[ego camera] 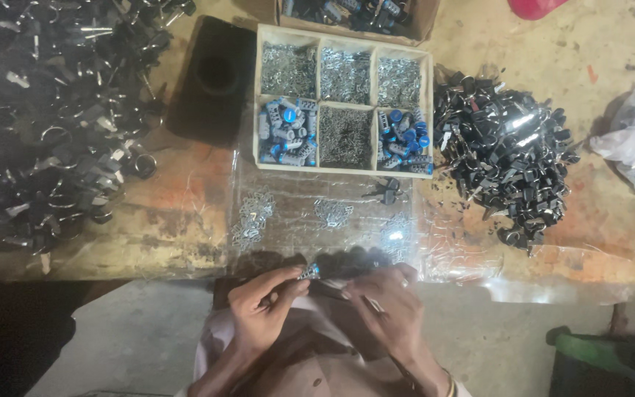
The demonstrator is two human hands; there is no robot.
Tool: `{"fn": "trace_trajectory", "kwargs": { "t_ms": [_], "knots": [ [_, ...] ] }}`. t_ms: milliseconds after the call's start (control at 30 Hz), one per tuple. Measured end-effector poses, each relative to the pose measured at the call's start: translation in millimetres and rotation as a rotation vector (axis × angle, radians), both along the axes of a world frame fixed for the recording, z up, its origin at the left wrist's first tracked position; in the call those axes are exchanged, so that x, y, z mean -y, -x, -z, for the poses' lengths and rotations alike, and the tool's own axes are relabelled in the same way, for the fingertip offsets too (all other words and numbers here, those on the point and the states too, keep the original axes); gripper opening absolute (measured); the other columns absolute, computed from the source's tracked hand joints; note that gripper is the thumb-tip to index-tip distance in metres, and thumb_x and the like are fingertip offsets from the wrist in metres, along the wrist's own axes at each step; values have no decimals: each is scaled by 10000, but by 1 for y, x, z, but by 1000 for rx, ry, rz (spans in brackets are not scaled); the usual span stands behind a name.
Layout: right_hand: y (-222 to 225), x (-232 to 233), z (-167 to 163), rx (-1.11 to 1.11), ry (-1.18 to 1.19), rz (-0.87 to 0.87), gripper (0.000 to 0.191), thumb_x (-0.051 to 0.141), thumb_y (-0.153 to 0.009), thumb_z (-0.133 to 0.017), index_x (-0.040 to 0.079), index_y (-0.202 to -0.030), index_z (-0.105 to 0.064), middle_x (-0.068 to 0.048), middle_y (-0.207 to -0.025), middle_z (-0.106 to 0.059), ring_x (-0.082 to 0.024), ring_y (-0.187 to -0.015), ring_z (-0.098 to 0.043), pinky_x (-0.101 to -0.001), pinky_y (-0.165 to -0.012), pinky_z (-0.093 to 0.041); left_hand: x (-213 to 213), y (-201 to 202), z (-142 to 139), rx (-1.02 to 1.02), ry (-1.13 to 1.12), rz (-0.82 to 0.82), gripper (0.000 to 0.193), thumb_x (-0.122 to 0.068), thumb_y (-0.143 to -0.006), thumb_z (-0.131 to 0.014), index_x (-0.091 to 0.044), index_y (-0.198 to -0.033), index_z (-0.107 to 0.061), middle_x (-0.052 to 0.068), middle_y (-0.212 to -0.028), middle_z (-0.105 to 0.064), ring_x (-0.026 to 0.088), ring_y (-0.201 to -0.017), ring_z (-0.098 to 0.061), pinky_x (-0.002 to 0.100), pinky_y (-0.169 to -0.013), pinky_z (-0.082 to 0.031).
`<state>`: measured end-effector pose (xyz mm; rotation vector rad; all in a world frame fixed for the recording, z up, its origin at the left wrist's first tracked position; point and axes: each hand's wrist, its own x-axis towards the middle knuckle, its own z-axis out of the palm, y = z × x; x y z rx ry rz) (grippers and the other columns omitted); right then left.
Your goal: The person picks small blue and black cylindrical components from piles on the workbench, fits them together by hand, and places the assembled pieces into compartments of a divided box, repeating the cycle one piece at a time.
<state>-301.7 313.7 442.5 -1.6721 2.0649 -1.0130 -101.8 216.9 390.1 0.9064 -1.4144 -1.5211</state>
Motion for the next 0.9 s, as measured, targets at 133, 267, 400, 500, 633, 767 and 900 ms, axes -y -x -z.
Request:
{"fn": "trace_trajectory", "kwargs": {
  "t_ms": [133,267,400,500,633,767,900],
  "knots": [
    [-15,17,2,188,-16,60,208,-26,-834,-778,55,-1025,-785,-67,-997,-777,-175,-869,-748,-278,-705,-596,1,0,0,74,-12,1,262,55,-854,-786,9,-1108,-743,117,-1030,-813,134,-819,-802,179,-540,-540],
    [-24,32,-3,212,25,75,203,0,-803,-818,47,-994,-767,-79,-985,-757,-189,-858,-736,-283,-739,-578,3,1,-2,174,52,-18,252,14,-829,-834,-27,-1071,-775,89,-997,-829,89,-734,-777,173,-496,-477],
    [-30,39,-10,388,-110,204,305,39,-776,-839,33,-1049,-704,-41,-941,-789,-132,-836,-784,-256,-729,-598,5,-1,-6,157,62,13,261,-4,-837,-830,-31,-1089,-769,92,-1024,-822,88,-765,-786,186,-519,-512],
    [-31,42,-11,397,-184,246,366,61,-748,-847,50,-1077,-687,-15,-879,-801,-125,-806,-780,-270,-732,-582,3,0,-8,145,95,17,267,-2,-849,-823,-25,-1108,-763,98,-1050,-811,101,-807,-793,197,-593,-580],
    [-25,42,-12,-28,-94,-11,240,114,-801,-866,172,-1007,-756,2,-961,-799,-151,-882,-740,-331,-879,-486,4,-1,-6,193,208,3,268,12,-847,-814,-20,-1107,-757,115,-1073,-801,118,-863,-801,216,-690,-638],
    [-15,45,-19,-80,-206,-30,428,109,-788,-797,216,-1202,-777,-39,-1202,-637,-244,-1188,-551,-413,-1004,-414,4,-4,-2,132,76,13,261,48,-849,-798,12,-1104,-758,144,-1057,-806,137,-841,-800,230,-688,-639],
    [-14,55,-24,-381,-155,49,425,253,-786,-825,196,-1200,-750,-90,-1443,-495,-350,-1343,-376,-556,-1092,-256,1,-6,4,40,-72,40,247,85,-882,-747,49,-1126,-736,165,-1047,-805,170,-881,-804,243,-696,-654]
  ]
}}
